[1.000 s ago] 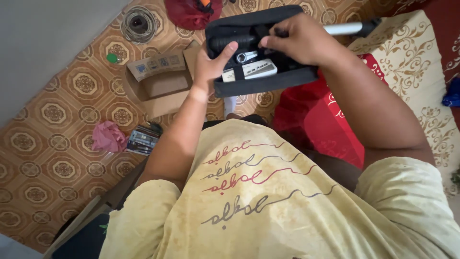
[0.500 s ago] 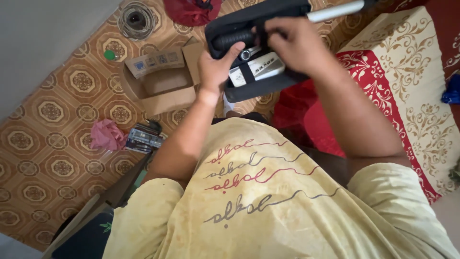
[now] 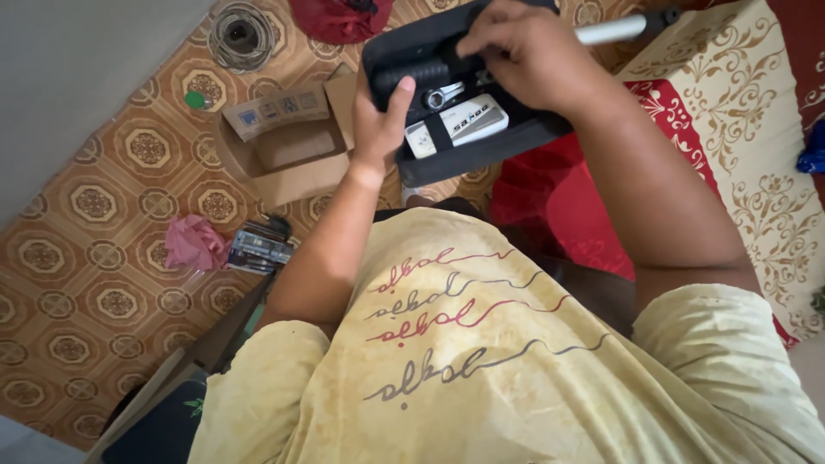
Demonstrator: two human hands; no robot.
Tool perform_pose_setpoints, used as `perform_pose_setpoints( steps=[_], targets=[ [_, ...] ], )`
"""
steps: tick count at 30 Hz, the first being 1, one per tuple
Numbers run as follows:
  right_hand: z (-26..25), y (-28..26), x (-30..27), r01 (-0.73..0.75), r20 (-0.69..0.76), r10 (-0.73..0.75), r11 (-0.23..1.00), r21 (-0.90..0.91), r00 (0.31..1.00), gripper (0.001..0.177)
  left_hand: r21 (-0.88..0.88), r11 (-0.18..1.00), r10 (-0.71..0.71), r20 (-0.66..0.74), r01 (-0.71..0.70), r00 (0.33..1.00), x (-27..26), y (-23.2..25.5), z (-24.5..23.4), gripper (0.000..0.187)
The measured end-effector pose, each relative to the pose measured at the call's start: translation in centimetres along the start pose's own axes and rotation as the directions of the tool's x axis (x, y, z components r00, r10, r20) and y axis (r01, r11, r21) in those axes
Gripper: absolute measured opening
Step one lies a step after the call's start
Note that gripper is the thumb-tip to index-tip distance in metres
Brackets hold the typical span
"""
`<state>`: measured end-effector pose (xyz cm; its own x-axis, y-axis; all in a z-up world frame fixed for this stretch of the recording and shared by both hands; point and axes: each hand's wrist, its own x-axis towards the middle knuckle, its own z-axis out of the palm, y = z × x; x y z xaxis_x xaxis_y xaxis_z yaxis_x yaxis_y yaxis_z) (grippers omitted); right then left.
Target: Inspecting and assembling a portable bicycle pump and its storage case.
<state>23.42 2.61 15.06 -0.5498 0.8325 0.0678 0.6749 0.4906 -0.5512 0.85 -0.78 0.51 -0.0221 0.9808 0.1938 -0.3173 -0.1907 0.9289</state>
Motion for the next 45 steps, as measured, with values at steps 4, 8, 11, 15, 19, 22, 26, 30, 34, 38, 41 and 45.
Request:
perform_pose_setpoints(
  steps=[4,8,11,15,19,22,26,30,34,38,41,45],
  targets=[
    [0.7,1.2,-0.4,0.025,-0.004,-0.025,0.979,0.201,1.000,0.030,0.042,0.988,-0.144,-0.095,0.148,0.985,-0.7,-1.5,-0.5,0.042],
    [0.9,1.4,-0.5,0.049,0.043,-0.062,0.964,0.260,0.997,0.033,0.081,0.978,-0.184,-0.090,0.191,0.979,-0.2,0.3,-0.3,0.047],
    [0.2,-0.1,-0.1,0.104,0.113,-0.100,0.994,-0.032,0.989,0.039,0.043,0.980,-0.195,-0.010,0.195,0.981,0.0,0.2,-0.3,0.046],
    [0.0,-1.3,0.3,0.176,0.212,-0.097,0.903,-0.393,0.972,0.039,-0.042,0.964,-0.263,0.007,0.263,0.965,-0.1,-0.5,-0.3,0.041],
    [-0.6,-0.8,0.6,0.183,0.248,-0.068,0.861,-0.474,0.966,0.034,0.025,0.962,-0.271,0.026,0.271,0.962,-0.1,-1.2,-0.8,0.037],
    [-1.8,0.1,0.6,0.301,0.220,-0.231,0.877,-0.374,0.948,0.038,-0.031,0.965,-0.252,0.164,0.260,0.954,0.0,0.0,-0.9,0.030],
    [-2.5,0.2,0.8,0.239,0.278,-0.125,0.871,-0.430,0.952,0.027,-0.155,0.901,-0.378,0.172,0.404,0.910,-0.2,0.0,-0.7,0.025],
    [-3.5,0.5,0.5,0.287,0.249,-0.199,0.870,-0.401,0.948,0.029,-0.116,0.919,-0.354,0.179,0.377,0.918,-0.4,-1.3,-1.2,0.024],
    [-7.7,-2.3,0.3,0.298,0.278,-0.207,0.892,-0.341,0.938,0.051,-0.237,0.824,-0.512,0.075,0.514,0.856,-0.9,-1.2,-2.1,0.025],
    [-10.9,2.2,-3.7,-0.105,0.316,0.163,0.976,-0.192,0.935,0.048,-0.049,0.913,-0.404,0.028,0.405,0.914,-0.8,-1.4,-3.6,0.025],
    [-11.1,6.3,-7.3,-0.088,0.164,0.141,0.953,-0.291,0.976,0.026,-0.098,0.958,-0.271,0.010,0.271,0.963,-0.6,-0.4,-3.6,0.028],
    [-8.0,8.5,-10.7,-0.385,-0.074,0.383,0.923,-0.015,0.921,0.021,0.059,0.987,-0.146,-0.014,0.146,0.989,-0.2,0.0,-4.0,0.027]
  ],
)
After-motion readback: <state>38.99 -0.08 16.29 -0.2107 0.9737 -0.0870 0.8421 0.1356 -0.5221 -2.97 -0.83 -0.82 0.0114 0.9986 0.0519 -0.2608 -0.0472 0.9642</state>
